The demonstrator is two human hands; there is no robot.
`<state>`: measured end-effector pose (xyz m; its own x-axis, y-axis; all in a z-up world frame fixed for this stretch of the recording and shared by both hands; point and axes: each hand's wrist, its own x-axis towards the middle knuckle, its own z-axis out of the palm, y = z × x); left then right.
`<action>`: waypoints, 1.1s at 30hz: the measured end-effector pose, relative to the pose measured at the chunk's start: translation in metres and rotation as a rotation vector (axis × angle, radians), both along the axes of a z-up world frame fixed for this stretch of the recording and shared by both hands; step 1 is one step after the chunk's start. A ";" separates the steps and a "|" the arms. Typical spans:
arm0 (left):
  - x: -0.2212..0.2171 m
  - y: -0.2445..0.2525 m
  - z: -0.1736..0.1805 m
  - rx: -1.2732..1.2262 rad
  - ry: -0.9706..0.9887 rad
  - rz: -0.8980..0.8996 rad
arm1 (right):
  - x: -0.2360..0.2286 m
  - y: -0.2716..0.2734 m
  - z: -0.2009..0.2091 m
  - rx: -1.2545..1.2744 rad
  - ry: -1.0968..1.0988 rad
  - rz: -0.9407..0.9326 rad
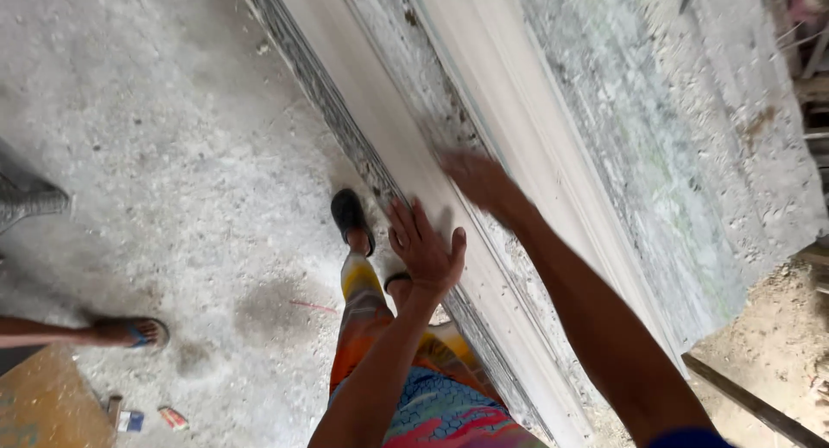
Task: The person uses a scraper to remove residue from the edges of long white plastic strips laid on a workbench. They hold the strips with one hand while scraping with the other, moving along the length of the material.
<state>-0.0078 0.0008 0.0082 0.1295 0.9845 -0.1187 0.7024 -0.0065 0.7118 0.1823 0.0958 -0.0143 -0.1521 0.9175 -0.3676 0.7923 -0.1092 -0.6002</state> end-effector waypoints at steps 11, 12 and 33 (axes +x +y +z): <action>-0.056 0.260 -0.049 0.159 0.110 0.164 | -0.016 -0.099 0.114 -0.651 0.005 -0.371; -0.057 0.276 -0.054 0.149 0.032 0.115 | -0.020 -0.072 0.112 -0.653 0.004 -0.352; -0.055 0.272 -0.048 0.254 0.160 0.094 | -0.004 -0.162 0.103 -0.419 -0.048 -0.376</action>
